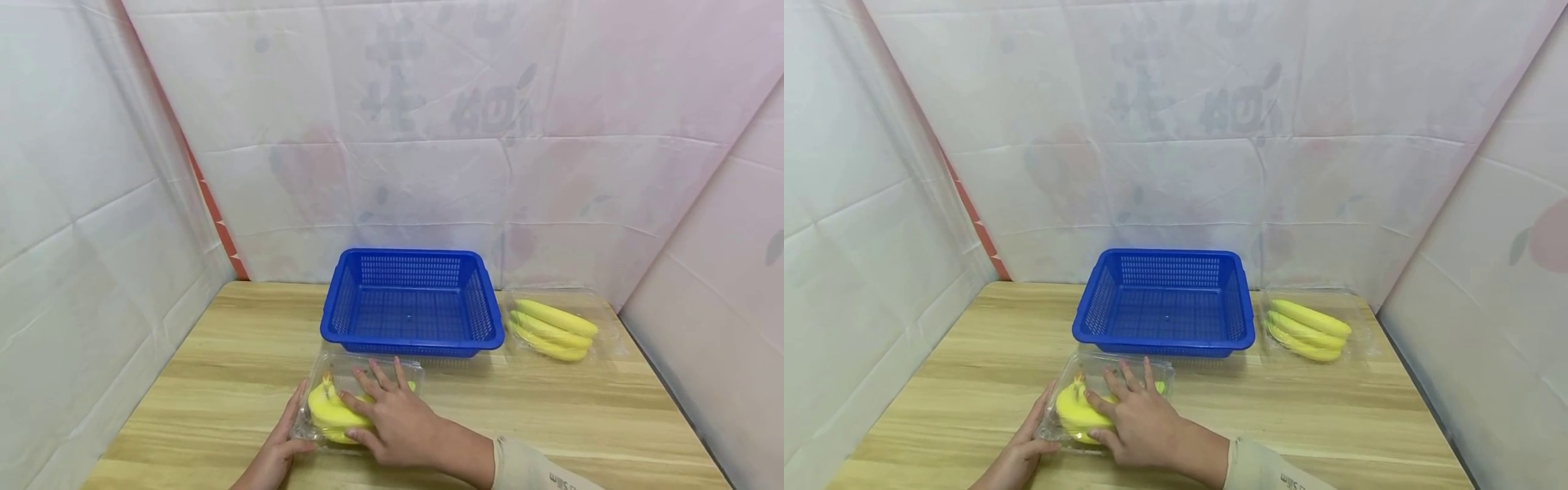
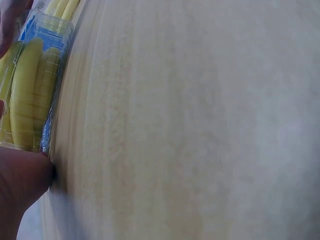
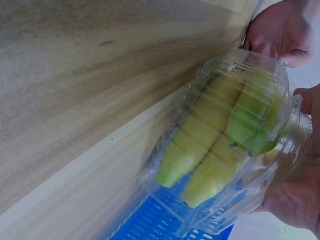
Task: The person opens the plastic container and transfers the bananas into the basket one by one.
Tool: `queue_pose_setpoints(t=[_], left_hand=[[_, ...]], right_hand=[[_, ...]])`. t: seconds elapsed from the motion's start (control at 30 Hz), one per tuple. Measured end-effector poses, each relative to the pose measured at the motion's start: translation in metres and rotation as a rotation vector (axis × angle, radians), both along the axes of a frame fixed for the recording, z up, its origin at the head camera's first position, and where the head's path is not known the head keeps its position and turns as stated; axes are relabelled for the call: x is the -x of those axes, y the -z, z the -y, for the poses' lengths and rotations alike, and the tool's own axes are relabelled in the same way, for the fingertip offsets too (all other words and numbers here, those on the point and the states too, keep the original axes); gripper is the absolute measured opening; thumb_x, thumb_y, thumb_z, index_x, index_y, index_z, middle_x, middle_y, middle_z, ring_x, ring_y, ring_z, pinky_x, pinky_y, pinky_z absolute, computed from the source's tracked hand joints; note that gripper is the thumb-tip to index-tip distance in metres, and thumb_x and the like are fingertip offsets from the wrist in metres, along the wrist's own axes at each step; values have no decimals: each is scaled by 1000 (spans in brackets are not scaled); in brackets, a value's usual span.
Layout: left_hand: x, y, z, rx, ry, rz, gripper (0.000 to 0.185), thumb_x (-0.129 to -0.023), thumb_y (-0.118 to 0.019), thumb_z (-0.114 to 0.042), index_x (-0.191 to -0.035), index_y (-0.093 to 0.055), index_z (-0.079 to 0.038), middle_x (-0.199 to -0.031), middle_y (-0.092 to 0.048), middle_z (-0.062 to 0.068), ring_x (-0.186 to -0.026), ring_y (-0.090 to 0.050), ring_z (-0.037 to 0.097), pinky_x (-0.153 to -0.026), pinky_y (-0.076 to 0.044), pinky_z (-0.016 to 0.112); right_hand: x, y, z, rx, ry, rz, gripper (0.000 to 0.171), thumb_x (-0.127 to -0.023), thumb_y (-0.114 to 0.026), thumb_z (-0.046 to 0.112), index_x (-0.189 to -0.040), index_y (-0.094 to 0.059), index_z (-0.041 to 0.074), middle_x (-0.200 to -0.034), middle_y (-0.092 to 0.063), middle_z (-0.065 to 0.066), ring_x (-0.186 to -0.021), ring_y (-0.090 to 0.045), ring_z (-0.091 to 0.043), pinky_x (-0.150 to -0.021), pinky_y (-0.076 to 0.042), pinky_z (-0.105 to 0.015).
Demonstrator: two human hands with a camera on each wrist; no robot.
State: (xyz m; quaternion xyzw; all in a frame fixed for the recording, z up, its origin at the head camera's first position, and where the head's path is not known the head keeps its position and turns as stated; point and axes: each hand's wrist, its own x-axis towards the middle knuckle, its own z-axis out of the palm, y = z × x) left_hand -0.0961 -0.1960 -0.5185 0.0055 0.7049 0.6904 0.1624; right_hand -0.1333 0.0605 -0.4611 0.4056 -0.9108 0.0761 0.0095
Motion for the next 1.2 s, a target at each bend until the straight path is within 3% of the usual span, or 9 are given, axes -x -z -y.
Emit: queue_pose_setpoints(t=[0.33, 0.7, 1.1, 1.2], left_hand=[[-1, 1, 1, -34, 30, 17, 109, -86, -60, 3, -174, -2, -24, -180, 16, 19, -162, 19, 54, -123, 12, 78], [1, -1, 1, -41, 68, -30, 107, -88, -59, -1, -174, 0, -27, -180, 17, 19, -163, 17, 50, -126, 10, 71], [1, 1, 5, -34, 83, 1, 107, -89, -56, 2, -174, 2, -27, -179, 20, 17, -162, 22, 51, -126, 12, 73], [1, 1, 7, -27, 113, 4, 105, -91, -55, 1, -174, 4, -27, -180, 20, 12, -163, 23, 47, -128, 9, 65]], right_hand=[[-1, -6, -1, -3, -1, 48, 58, -112, -38, 60, -163, -45, 34, -173, -37, -17, -158, -37, -48, -120, -31, -80], [4, -8, -4, 21, 2, 79, 57, -111, -42, 58, -163, -45, 35, -172, -36, -19, -158, -36, -49, -120, -29, -82], [3, -7, -1, 54, 0, 97, 53, -111, -45, 55, -161, -46, 38, -171, -39, -20, -157, -37, -51, -119, -30, -83], [5, -10, -2, 97, 18, 133, 52, -112, -46, 53, -161, -47, 37, -171, -39, -19, -158, -36, -50, -120, -27, -83]])
